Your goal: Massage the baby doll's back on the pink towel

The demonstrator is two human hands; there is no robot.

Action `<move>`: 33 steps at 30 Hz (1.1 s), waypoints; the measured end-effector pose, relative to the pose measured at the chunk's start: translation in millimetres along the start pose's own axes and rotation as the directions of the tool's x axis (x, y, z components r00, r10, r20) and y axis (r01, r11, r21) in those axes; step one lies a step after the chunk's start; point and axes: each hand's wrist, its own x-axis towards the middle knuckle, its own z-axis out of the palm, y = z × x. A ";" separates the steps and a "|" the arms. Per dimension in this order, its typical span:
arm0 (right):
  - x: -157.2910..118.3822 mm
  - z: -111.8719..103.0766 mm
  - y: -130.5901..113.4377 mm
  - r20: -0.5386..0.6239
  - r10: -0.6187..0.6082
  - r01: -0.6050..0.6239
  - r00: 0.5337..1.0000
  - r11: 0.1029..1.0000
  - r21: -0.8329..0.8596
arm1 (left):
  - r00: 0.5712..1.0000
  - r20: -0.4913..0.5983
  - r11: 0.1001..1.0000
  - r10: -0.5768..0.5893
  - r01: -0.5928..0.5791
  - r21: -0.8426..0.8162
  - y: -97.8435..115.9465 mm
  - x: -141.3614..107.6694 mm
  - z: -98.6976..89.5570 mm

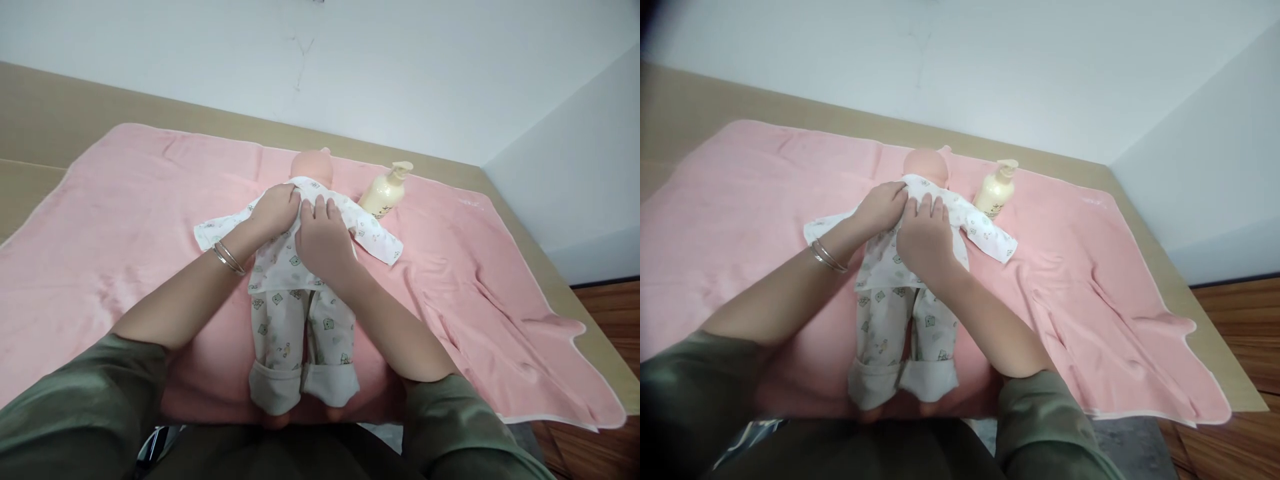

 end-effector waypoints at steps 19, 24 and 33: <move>34.7 1.4 46.7 0.018 -0.027 0.025 0.999 0.994 0.109 | 0.998 -0.066 0.999 0.015 -0.011 0.053 17.3 -11.8 5.3; 17.4 4.7 23.5 -0.027 -0.012 0.013 1.000 0.999 0.037 | 0.995 -0.091 0.998 -0.044 0.047 0.036 7.3 -1.8 14.4; 42.8 8.5 47.9 0.002 0.151 -0.148 0.989 0.972 0.180 | 0.984 -0.178 0.998 -0.004 0.016 0.069 10.6 -9.2 23.6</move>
